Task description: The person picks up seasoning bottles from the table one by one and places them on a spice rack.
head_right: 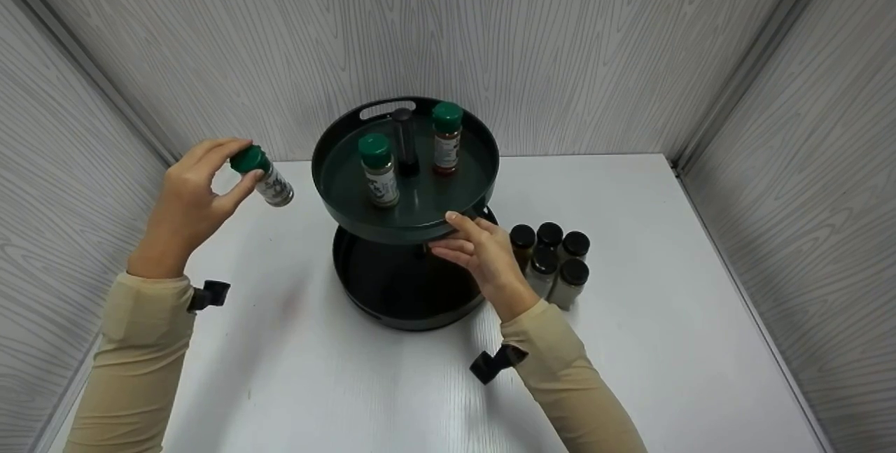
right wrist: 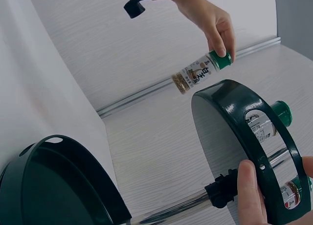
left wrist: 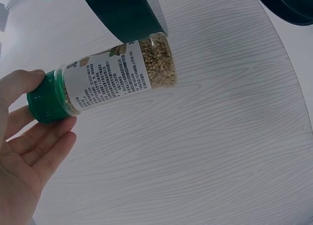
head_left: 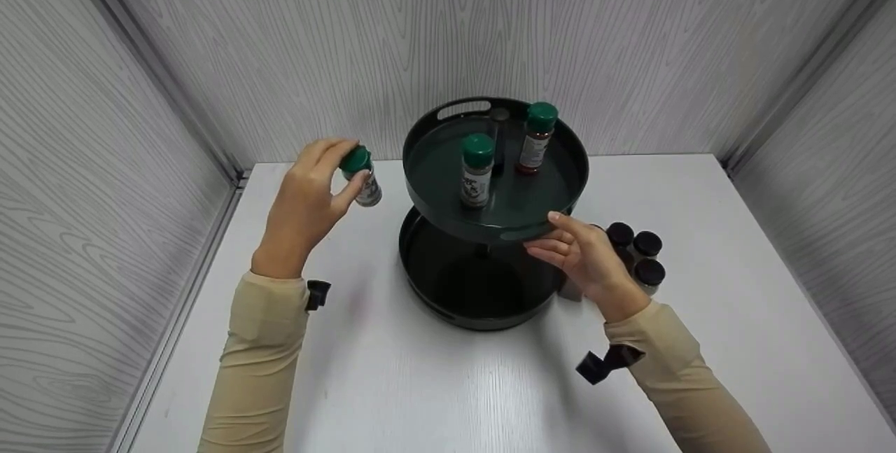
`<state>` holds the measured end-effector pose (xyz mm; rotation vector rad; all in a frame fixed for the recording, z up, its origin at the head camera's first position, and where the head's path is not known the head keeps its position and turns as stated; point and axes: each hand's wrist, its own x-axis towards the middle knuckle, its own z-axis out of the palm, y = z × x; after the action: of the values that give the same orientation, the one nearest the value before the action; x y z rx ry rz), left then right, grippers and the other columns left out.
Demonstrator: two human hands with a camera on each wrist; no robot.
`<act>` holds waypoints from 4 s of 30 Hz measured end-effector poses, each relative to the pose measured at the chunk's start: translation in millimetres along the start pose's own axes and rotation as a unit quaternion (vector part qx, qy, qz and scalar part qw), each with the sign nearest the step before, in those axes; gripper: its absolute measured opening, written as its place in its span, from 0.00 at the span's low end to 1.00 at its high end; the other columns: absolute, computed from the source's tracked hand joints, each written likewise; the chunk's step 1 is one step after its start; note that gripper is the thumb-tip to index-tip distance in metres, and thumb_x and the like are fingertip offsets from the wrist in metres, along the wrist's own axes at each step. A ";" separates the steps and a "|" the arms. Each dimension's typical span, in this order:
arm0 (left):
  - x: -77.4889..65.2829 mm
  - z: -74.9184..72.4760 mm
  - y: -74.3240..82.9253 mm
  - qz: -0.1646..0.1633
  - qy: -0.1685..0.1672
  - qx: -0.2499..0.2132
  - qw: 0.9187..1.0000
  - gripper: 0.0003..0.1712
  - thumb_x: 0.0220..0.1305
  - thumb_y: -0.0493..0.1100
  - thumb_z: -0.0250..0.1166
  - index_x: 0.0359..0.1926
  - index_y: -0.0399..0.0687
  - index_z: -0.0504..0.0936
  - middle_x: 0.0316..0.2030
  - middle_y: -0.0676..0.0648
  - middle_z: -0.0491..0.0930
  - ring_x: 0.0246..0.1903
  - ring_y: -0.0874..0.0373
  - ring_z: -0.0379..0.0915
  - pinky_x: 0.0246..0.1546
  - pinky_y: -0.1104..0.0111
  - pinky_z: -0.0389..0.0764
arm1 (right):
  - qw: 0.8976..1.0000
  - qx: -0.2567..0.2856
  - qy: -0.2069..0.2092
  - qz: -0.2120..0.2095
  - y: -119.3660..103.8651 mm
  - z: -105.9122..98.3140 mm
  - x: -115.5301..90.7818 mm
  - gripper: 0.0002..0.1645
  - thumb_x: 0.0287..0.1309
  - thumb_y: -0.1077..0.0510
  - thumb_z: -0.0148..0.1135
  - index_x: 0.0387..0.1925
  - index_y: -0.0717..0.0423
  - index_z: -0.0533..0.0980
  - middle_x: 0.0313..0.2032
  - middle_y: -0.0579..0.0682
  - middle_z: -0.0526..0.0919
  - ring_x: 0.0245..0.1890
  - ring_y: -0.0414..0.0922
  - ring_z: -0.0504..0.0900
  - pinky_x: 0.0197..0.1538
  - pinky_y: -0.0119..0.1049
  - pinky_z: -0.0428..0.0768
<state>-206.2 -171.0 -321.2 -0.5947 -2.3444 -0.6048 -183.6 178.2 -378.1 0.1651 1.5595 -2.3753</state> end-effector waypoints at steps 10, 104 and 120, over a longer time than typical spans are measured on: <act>8.2 -5.4 5.4 0.018 0.004 0.006 1.000 0.21 0.64 0.39 0.64 0.54 0.30 0.77 0.50 0.33 0.79 0.51 0.43 0.77 0.54 0.58 0.82 | 1.000 -0.006 -0.002 0.005 -1.2 -0.5 -0.8 0.17 0.68 0.56 0.51 0.52 0.62 0.64 0.34 0.47 0.87 0.35 0.44 0.88 0.48 0.35 0.87; 64.4 20.8 41.0 0.092 -0.060 -0.014 0.994 0.22 0.69 0.41 0.59 0.59 0.34 0.75 0.56 0.36 0.77 0.58 0.45 0.74 0.61 0.61 0.78 | 1.000 -0.008 0.001 -0.001 -4.6 -5.9 2.8 0.16 0.68 0.56 0.51 0.51 0.62 0.64 0.34 0.48 0.87 0.35 0.44 0.88 0.48 0.35 0.86; 62.2 24.1 41.2 0.088 -0.061 -0.022 0.994 0.22 0.68 0.41 0.59 0.59 0.34 0.75 0.55 0.36 0.77 0.57 0.46 0.74 0.61 0.61 0.79 | 0.999 -0.028 0.039 0.001 -14.4 -17.7 3.8 0.21 0.68 0.51 0.53 0.55 0.58 0.62 0.33 0.45 0.87 0.35 0.40 0.87 0.48 0.31 0.86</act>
<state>-237.9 -109.1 -285.1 -0.8714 -2.3642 -0.5533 -192.8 199.0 -373.6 0.2487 1.6585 -2.3466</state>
